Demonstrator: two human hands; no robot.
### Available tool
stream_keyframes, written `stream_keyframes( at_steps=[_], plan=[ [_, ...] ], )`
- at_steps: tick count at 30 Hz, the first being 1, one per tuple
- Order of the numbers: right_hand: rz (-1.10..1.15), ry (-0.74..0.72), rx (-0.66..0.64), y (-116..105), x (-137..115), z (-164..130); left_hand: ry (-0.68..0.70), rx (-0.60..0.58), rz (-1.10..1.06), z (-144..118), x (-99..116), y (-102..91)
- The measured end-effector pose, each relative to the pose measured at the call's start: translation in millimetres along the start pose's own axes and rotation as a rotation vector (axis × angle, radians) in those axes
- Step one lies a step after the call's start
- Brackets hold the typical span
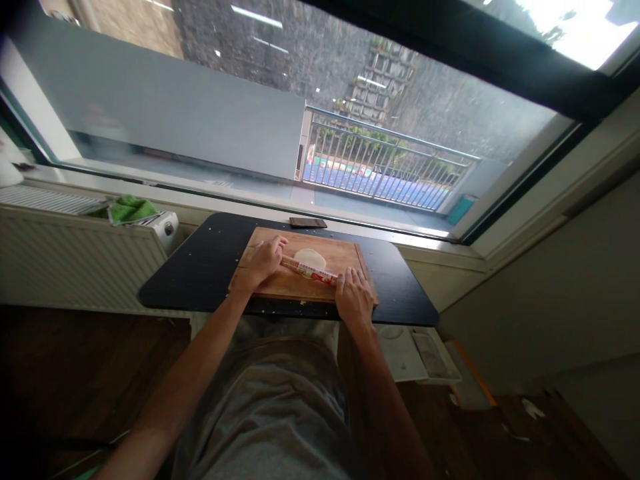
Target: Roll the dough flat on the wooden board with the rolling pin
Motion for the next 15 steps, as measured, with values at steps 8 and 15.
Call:
stream_keyframes(
  at_steps=[8, 15],
  plan=[
    [-0.006, -0.013, -0.019, -3.0, 0.3, -1.2, -0.004, -0.009, 0.011, -0.4, 0.7, -1.6],
    [-0.042, -0.039, -0.068, 0.0, 1.3, 17.7, -0.016, -0.001, -0.038, -0.9, -0.8, -1.9]
  ],
)
Point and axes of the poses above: each hand's wrist, its own z-axis towards the middle knuckle, its own y-axis out of the palm, x = y × z, the point moved 5 cm from there along z, towards the middle knuckle, and after that the axes turned 11 degrees about y, right-handed, at the moved point
